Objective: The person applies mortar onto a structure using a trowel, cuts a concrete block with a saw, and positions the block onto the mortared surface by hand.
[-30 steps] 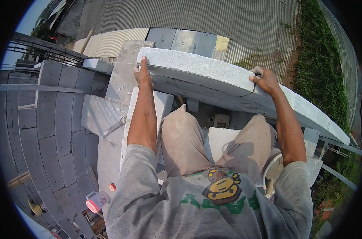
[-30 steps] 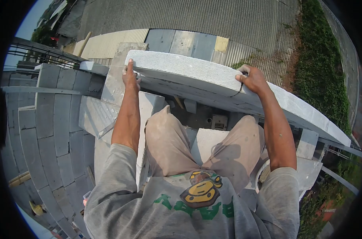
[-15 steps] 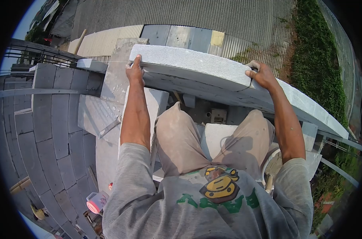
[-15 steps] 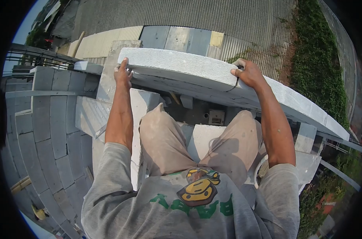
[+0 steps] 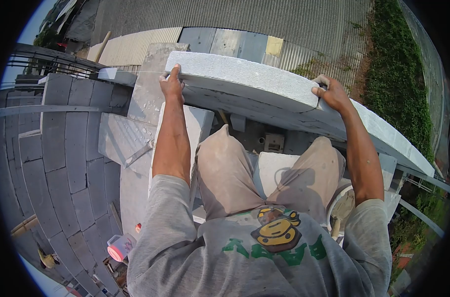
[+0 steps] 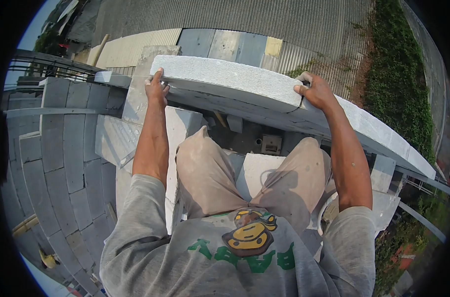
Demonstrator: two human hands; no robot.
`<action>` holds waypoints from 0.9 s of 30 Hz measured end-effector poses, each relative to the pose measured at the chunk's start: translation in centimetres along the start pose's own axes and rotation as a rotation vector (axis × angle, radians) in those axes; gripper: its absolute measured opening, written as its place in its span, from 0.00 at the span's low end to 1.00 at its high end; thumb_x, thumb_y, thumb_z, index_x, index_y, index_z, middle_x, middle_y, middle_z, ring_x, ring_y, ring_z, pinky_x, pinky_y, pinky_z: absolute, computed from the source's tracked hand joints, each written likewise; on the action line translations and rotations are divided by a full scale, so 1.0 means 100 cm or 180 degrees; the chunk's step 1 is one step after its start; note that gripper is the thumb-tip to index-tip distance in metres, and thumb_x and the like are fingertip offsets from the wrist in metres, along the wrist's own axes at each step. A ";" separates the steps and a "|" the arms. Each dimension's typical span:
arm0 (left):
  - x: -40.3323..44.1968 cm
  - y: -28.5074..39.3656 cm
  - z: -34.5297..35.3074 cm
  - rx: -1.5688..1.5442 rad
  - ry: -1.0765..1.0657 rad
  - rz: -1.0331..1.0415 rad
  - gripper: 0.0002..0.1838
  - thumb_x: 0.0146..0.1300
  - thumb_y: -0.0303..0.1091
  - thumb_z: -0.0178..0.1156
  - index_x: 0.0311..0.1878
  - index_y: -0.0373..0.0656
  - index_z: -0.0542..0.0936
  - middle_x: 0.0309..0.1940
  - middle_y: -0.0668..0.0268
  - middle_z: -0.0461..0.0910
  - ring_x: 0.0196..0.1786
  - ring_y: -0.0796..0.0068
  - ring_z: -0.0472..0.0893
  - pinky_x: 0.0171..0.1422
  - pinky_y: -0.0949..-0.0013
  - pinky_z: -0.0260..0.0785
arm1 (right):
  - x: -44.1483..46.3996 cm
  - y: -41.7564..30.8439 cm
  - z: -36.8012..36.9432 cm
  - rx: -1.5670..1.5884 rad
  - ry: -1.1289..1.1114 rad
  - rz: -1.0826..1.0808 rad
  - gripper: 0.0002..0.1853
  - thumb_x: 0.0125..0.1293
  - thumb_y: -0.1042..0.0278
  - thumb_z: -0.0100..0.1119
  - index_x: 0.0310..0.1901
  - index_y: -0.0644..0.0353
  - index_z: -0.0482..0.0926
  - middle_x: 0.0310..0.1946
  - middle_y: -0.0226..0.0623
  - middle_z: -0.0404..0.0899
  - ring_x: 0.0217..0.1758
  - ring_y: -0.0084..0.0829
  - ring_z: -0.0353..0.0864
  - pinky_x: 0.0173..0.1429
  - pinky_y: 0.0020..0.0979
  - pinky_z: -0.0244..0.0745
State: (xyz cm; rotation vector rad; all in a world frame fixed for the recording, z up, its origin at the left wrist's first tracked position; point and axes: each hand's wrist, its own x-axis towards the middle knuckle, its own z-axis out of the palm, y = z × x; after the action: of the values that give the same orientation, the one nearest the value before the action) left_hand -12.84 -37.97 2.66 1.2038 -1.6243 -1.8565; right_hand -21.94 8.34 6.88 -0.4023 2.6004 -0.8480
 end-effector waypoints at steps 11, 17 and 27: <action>0.008 -0.006 -0.002 0.0033 -0.0035 0.0000 0.43 0.55 0.47 0.71 0.65 0.35 0.59 0.59 0.48 0.69 0.58 0.47 0.73 0.61 0.47 0.68 | -0.005 -0.010 -0.002 -0.0005 0.0070 0.0035 0.17 0.58 0.60 0.66 0.45 0.60 0.80 0.40 0.45 0.82 0.46 0.42 0.81 0.54 0.38 0.72; 0.005 -0.004 -0.003 0.0010 -0.0087 0.0009 0.44 0.55 0.47 0.71 0.65 0.33 0.59 0.58 0.49 0.70 0.56 0.49 0.74 0.60 0.48 0.68 | -0.001 -0.002 -0.001 0.0034 -0.0031 0.0047 0.17 0.58 0.60 0.66 0.45 0.60 0.80 0.42 0.45 0.82 0.47 0.42 0.81 0.54 0.39 0.72; 0.021 -0.011 -0.010 -0.0043 -0.0282 -0.0014 0.31 0.56 0.48 0.71 0.55 0.38 0.70 0.51 0.59 0.75 0.52 0.60 0.76 0.54 0.52 0.69 | 0.003 0.009 0.006 -0.0286 0.0069 -0.0041 0.20 0.58 0.49 0.65 0.47 0.52 0.81 0.45 0.42 0.83 0.51 0.45 0.81 0.55 0.43 0.73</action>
State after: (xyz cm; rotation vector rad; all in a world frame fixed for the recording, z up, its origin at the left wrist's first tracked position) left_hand -12.98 -39.86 1.00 1.1353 -1.6538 -1.9456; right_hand -22.12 8.59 5.82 -0.4378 2.6656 -0.7455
